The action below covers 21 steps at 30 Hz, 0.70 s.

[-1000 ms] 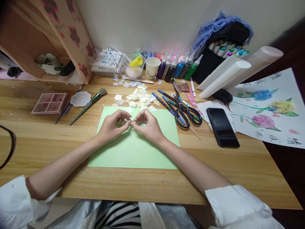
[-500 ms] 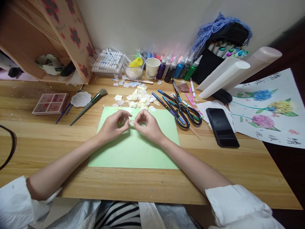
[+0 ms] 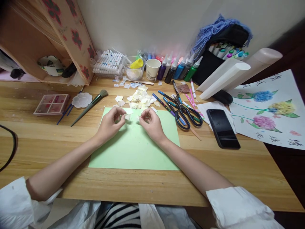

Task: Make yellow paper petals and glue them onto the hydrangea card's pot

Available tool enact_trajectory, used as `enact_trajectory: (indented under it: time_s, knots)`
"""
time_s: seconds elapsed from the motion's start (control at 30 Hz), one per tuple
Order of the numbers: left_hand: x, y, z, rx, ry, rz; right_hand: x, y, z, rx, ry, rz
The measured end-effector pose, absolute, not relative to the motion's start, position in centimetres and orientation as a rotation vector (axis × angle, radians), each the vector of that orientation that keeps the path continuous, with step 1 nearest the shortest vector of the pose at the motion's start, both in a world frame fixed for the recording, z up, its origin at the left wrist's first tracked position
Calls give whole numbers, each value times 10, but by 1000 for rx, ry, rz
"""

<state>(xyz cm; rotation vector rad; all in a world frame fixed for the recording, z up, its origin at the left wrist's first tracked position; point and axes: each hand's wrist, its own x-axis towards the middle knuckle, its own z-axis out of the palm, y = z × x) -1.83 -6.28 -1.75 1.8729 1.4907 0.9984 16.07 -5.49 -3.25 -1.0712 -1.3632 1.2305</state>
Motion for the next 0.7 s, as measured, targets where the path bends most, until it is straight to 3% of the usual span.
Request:
enact_trajectory:
  time_s: [0.2, 0.4, 0.53, 0.7]
  knots:
    - [-32, -52, -20, 1812, 1674, 1027, 168, -46, -35, -1198, -1445, 994]
    - [-47, -45, -23, 2093, 1790, 1026, 188, -28, -37, -1419, -1700, 393]
    - [-49, -40, -30, 2151, 1676, 755, 185, -25, -40, -1470, -1901, 459]
    - [-39, -26, -30, 2151, 1465, 670, 178, -31, -33, -1290, -2068, 666]
